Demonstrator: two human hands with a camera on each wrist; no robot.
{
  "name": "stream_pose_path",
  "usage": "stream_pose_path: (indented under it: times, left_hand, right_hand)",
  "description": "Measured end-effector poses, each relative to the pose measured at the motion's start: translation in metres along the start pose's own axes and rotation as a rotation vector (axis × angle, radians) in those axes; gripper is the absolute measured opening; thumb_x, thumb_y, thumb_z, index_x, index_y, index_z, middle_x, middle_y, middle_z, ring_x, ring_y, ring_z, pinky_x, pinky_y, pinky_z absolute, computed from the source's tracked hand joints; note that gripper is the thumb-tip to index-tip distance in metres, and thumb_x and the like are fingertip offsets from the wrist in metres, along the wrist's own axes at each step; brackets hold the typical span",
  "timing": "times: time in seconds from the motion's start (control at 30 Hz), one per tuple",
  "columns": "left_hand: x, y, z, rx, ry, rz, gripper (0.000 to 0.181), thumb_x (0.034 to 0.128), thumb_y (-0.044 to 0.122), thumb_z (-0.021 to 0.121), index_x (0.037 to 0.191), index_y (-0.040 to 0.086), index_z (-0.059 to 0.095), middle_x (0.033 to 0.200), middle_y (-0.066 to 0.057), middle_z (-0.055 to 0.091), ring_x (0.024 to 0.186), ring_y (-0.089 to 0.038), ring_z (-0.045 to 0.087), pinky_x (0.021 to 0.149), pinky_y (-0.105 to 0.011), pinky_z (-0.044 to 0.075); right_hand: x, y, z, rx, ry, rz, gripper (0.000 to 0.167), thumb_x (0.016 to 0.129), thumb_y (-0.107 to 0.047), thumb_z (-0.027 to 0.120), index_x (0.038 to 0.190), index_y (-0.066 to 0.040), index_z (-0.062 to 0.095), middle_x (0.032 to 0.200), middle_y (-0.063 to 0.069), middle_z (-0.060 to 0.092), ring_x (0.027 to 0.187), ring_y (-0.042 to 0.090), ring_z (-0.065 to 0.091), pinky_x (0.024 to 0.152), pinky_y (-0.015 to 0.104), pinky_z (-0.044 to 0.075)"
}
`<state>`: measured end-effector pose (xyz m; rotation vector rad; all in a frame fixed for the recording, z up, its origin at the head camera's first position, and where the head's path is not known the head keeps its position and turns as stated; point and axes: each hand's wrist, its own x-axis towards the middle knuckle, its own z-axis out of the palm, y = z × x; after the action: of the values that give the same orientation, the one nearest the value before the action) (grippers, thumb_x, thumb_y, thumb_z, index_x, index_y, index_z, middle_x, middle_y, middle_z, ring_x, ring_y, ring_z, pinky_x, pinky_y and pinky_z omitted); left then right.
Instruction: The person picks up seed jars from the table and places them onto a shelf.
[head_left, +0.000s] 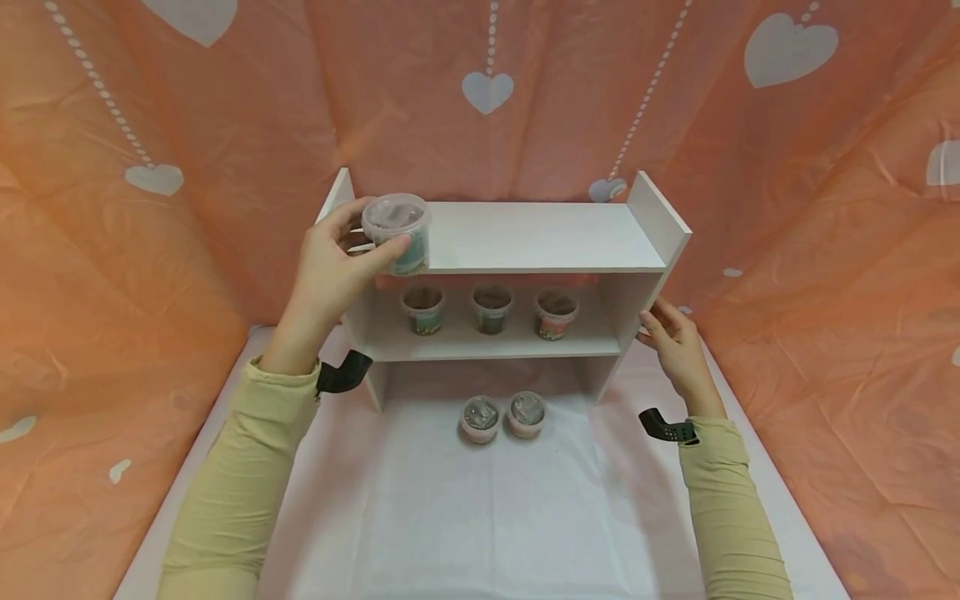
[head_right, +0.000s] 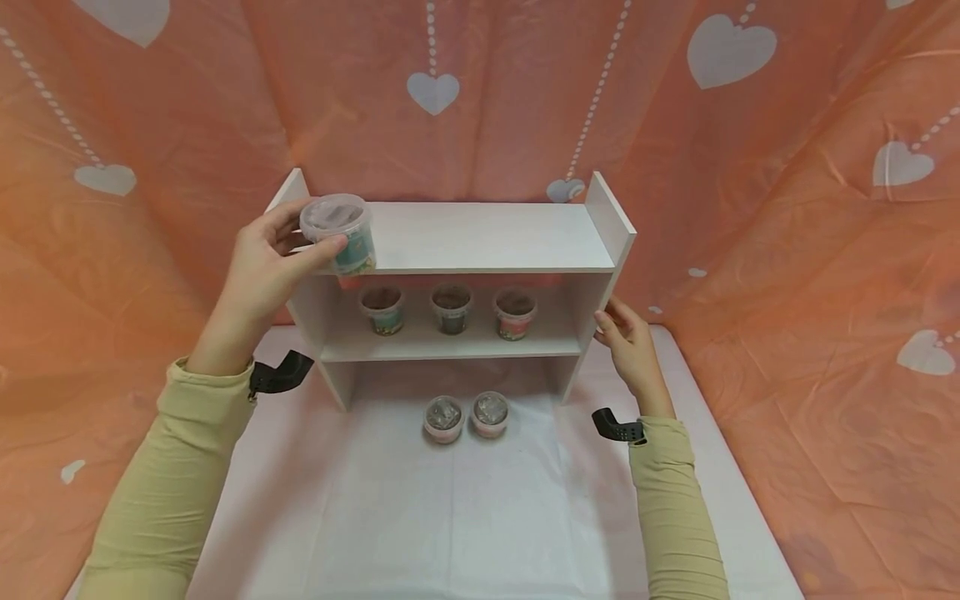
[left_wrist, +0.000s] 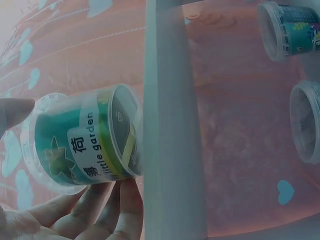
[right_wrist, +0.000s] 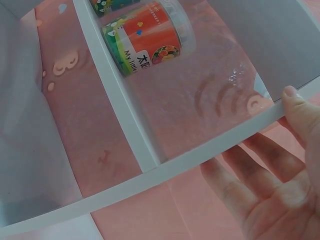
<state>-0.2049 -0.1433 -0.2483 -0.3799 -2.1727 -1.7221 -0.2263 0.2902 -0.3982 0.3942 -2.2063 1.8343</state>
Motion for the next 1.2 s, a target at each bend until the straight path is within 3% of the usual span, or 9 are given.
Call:
stream_pose_path:
  times: [0.23, 0.53, 0.73, 1.2]
  left_hand:
    - [0.006, -0.003, 0.001, 0.035, 0.026, -0.056, 0.059, 0.0813, 0.022, 0.077, 0.132, 0.006, 0.053, 0.118, -0.012, 0.061, 0.101, -0.020, 0.059, 0.088, -0.028, 0.049]
    - [0.012, -0.005, 0.008, 0.013, 0.046, -0.112, 0.062, 0.0848, 0.022, 0.073, 0.132, 0.002, 0.039, 0.128, -0.015, 0.057, 0.112, -0.025, 0.056, 0.095, -0.033, 0.046]
    - [0.016, -0.005, 0.009, -0.013, 0.044, -0.098, 0.063, 0.0882, 0.020, 0.070, 0.139, 0.002, 0.037, 0.136, -0.014, 0.048, 0.122, -0.025, 0.050, 0.100, -0.033, 0.044]
    - [0.028, -0.009, 0.014, 0.114, 0.066, -0.100, 0.063, 0.0940, 0.022, 0.062, 0.146, 0.002, 0.032, 0.140, -0.017, 0.040, 0.126, -0.028, 0.047, 0.104, -0.032, 0.040]
  right_hand:
    - [0.000, 0.000, 0.000, 0.005, -0.006, 0.000, 0.051, 0.100, -0.012, 0.050, 0.147, 0.001, 0.033, 0.140, 0.030, 0.038, 0.110, 0.007, 0.054, 0.083, 0.016, 0.050]
    - [0.001, 0.002, 0.000, -0.009, 0.000, 0.004, 0.050, 0.100, -0.016, 0.051, 0.146, -0.003, 0.036, 0.140, 0.022, 0.043, 0.112, 0.009, 0.054, 0.084, 0.017, 0.051]
    - [0.000, 0.001, 0.000, 0.001, -0.001, 0.000, 0.050, 0.100, -0.016, 0.050, 0.146, -0.001, 0.036, 0.138, 0.024, 0.044, 0.110, 0.008, 0.054, 0.084, 0.017, 0.050]
    - [0.001, 0.000, 0.000, -0.001, 0.001, 0.013, 0.052, 0.100, -0.015, 0.051, 0.147, 0.000, 0.034, 0.140, 0.026, 0.041, 0.111, 0.008, 0.053, 0.084, 0.017, 0.050]
